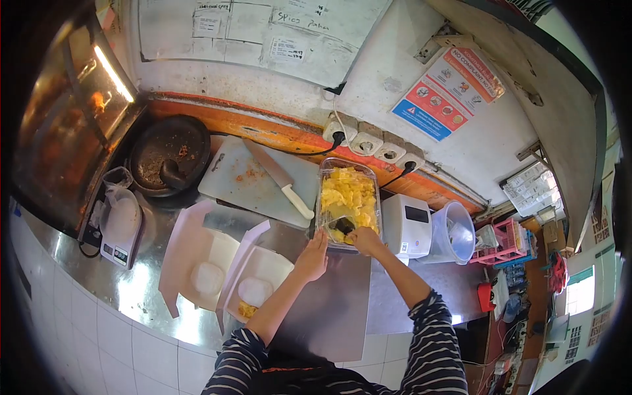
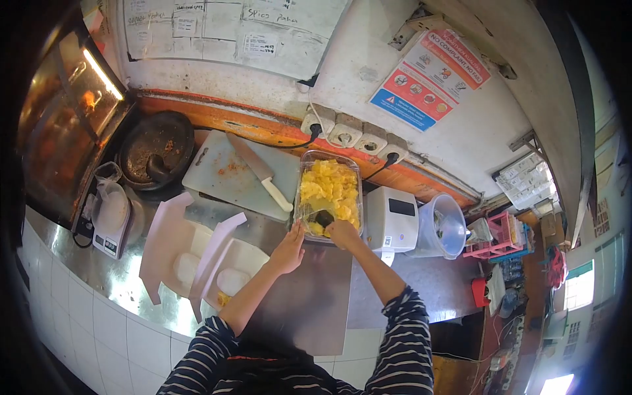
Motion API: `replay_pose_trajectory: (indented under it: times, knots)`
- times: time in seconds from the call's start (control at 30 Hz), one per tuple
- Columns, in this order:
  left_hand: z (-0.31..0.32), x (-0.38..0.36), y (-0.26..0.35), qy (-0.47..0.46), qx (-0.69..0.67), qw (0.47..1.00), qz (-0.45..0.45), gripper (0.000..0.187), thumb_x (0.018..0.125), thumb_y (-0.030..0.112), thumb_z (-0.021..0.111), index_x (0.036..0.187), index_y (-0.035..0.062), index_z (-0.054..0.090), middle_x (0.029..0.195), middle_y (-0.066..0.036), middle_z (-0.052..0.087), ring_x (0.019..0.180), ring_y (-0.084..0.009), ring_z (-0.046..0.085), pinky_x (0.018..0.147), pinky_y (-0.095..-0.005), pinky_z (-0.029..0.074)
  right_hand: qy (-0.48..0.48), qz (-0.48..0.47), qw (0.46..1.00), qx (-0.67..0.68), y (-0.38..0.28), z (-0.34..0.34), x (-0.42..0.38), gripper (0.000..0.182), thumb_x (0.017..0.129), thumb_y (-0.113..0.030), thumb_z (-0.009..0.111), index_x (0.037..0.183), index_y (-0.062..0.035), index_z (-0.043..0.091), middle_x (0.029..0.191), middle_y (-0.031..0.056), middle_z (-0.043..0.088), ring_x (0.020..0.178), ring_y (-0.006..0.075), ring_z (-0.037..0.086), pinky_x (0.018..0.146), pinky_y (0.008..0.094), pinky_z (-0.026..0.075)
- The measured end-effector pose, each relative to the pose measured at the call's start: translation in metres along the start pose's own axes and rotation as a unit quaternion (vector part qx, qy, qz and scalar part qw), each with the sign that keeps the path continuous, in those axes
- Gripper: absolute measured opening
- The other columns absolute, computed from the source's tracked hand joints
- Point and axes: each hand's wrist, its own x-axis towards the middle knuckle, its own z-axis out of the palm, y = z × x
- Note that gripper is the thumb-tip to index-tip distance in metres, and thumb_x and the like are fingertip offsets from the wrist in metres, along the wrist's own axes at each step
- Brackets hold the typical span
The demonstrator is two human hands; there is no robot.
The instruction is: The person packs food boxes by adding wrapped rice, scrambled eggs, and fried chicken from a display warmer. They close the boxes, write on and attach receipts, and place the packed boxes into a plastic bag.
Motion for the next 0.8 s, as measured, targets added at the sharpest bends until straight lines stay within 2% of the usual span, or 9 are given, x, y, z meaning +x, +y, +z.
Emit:
replay_pose_trajectory:
  times: [0.13,0.23,0.43,0.5,0.53,0.6,0.63,0.7,0.8]
  knots:
    - [0.001,-0.002,0.0,-0.003,-0.082,0.997,0.009,0.071,0.084,0.005,0.05,0.14,-0.0082,0.009,0.148,-0.026,0.006,0.138,-0.0356,0.013,0.112,-0.04,0.022,-0.031,-0.016,0.998,0.046,0.009,-0.012,-0.015,0.028,0.091,-0.028,0.05,0.092,-0.0047,0.066,0.081,0.0211,0.063,0.076,0.0363,0.06,0.067,0.042,0.046]
    - [0.009,0.003,-0.004,0.004,-0.113,0.993,0.014,0.072,0.083,0.002,0.05,0.141,-0.0074,0.008,0.148,-0.026,0.005,0.138,-0.0357,0.013,0.112,-0.0396,0.022,0.073,-0.059,0.987,0.128,0.004,0.007,-0.019,0.027,0.09,-0.027,0.052,0.09,-0.0028,0.064,0.077,0.0195,0.062,0.068,0.0343,0.058,0.063,0.0397,0.044]
    - [0.011,0.006,-0.004,0.004,-0.18,0.983,0.025,0.075,0.081,-0.001,0.049,0.141,-0.0064,0.004,0.148,-0.027,0.002,0.138,-0.0368,0.012,0.113,-0.0376,0.02,0.169,-0.115,0.937,0.284,-0.021,0.03,-0.02,0.024,0.091,-0.022,0.054,0.084,-0.0005,0.061,0.062,0.0108,0.055,0.054,0.0176,0.052,0.051,0.0323,0.042]
    - [0.011,0.008,-0.007,0.004,-0.181,0.983,0.027,0.076,0.081,-0.002,0.049,0.141,-0.0065,0.004,0.148,-0.027,0.002,0.138,-0.0372,0.012,0.113,-0.0369,0.019,-0.034,0.099,0.833,0.544,-0.016,0.019,-0.03,0.022,0.094,-0.024,0.051,0.079,-0.0079,0.055,0.055,-0.001,0.04,0.045,0.0069,0.036,0.039,0.0239,0.03]
    - [0.012,0.008,-0.008,0.012,-0.17,0.985,0.037,0.076,0.081,-0.001,0.049,0.141,-0.0066,0.004,0.148,-0.027,0.002,0.138,-0.0378,0.013,0.113,-0.0371,0.019,-0.034,0.099,0.833,0.543,-0.012,0.018,-0.031,0.022,0.094,-0.024,0.051,0.079,-0.0079,0.055,0.055,-0.001,0.04,0.045,0.0069,0.036,0.039,0.0239,0.03]
    - [0.013,0.008,-0.007,0.017,-0.159,0.986,0.045,0.076,0.081,-0.001,0.05,0.141,-0.0067,0.004,0.148,-0.027,0.002,0.137,-0.0384,0.013,0.113,-0.0373,0.019,-0.082,0.124,0.706,0.692,-0.004,0.02,-0.036,0.019,0.096,-0.027,0.048,0.08,-0.0161,0.045,0.056,-0.008,0.028,0.042,0.0025,0.023,0.035,0.0181,0.019]
    - [0.011,0.008,-0.005,0.008,-0.162,0.986,0.037,0.075,0.082,0.0,0.051,0.141,-0.0066,0.006,0.148,-0.027,0.002,0.138,-0.0374,0.011,0.113,-0.0372,0.017,-0.083,0.125,0.705,0.693,0.001,0.025,-0.036,0.019,0.096,-0.027,0.048,0.08,-0.0161,0.045,0.056,-0.008,0.028,0.042,0.0025,0.023,0.035,0.0181,0.019]
    - [0.004,0.005,0.0,0.001,-0.163,0.986,0.028,0.075,0.083,0.002,0.053,0.141,-0.0065,0.007,0.148,-0.027,0.003,0.139,-0.0365,0.008,0.114,-0.0371,0.015,-0.071,0.157,0.607,0.776,0.008,0.031,-0.033,0.015,0.096,-0.026,0.049,0.084,-0.0165,0.045,0.057,-0.0068,0.029,0.042,0.0032,0.024,0.034,0.0179,0.019]
    - [-0.018,-0.017,0.016,-0.002,-0.17,0.985,-0.01,0.077,0.082,0.005,0.056,0.141,-0.0065,0.009,0.148,-0.028,0.005,0.139,-0.0377,0.008,0.113,-0.039,0.015,0.02,0.17,0.619,0.766,0.015,0.034,-0.036,0.014,0.096,-0.025,0.049,0.085,-0.0167,0.045,0.056,-0.0068,0.03,0.042,0.0031,0.024,0.034,0.0183,0.019]
